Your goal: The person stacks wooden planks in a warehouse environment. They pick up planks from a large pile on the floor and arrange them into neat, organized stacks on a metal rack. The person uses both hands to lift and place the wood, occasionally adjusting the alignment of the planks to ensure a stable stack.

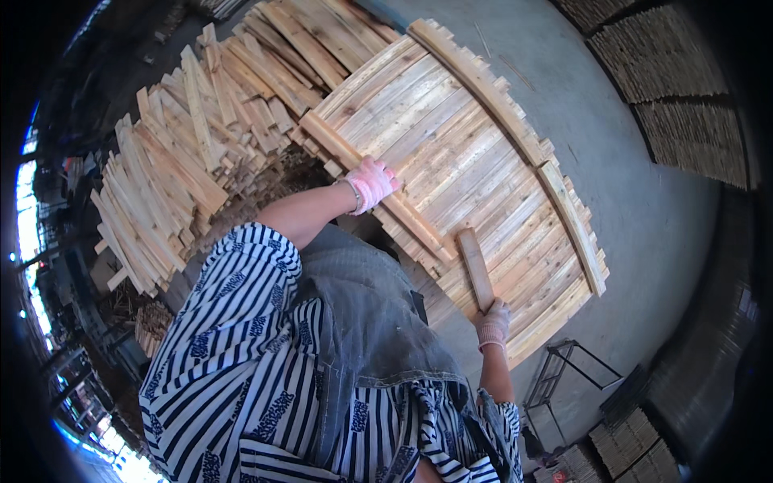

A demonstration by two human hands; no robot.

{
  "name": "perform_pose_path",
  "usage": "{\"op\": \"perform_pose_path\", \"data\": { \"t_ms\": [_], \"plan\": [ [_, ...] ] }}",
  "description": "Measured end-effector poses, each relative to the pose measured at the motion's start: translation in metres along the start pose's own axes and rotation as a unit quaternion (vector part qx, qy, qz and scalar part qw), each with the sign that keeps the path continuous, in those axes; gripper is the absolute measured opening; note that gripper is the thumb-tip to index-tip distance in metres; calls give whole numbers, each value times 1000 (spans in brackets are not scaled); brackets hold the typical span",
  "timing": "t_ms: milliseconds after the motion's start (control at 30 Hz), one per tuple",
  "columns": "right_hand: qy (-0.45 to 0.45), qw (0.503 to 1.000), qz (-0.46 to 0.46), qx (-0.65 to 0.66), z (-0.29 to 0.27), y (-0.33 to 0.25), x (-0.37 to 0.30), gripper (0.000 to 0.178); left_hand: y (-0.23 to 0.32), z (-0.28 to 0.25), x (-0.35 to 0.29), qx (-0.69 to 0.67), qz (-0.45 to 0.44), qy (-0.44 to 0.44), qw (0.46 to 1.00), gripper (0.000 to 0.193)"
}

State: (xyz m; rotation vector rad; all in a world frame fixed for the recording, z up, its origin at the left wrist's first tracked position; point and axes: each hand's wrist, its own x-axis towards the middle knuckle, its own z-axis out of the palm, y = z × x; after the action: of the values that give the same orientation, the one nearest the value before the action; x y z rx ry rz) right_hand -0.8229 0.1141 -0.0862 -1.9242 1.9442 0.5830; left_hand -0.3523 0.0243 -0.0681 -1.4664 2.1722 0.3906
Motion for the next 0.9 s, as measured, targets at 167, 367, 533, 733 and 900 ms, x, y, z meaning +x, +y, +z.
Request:
{"op": "perform_pose_path", "data": {
  "t_ms": [167, 367, 533, 733, 900],
  "plan": [
    [-27, 999, -14, 36, -19, -3, 6, 45, -2, 13, 4, 46, 9, 32, 998, 31],
    [-14, 999, -2, -31, -64, 45, -40, 36, 4, 26, 11, 28, -3, 42, 999, 30],
    [-32, 997, -40, -50, -36, 44, -36, 36, 12, 19, 15, 52, -6, 24, 998, 30],
    [-43, 995, -78, -34, -21, 20, -13, 34, 5, -2, -2, 17, 18, -24, 999, 25],
    [-46, 994, 2, -98, 2, 22, -24, 64, 0, 12, 9, -43, 15, 75, 996, 24]
  ]
}}
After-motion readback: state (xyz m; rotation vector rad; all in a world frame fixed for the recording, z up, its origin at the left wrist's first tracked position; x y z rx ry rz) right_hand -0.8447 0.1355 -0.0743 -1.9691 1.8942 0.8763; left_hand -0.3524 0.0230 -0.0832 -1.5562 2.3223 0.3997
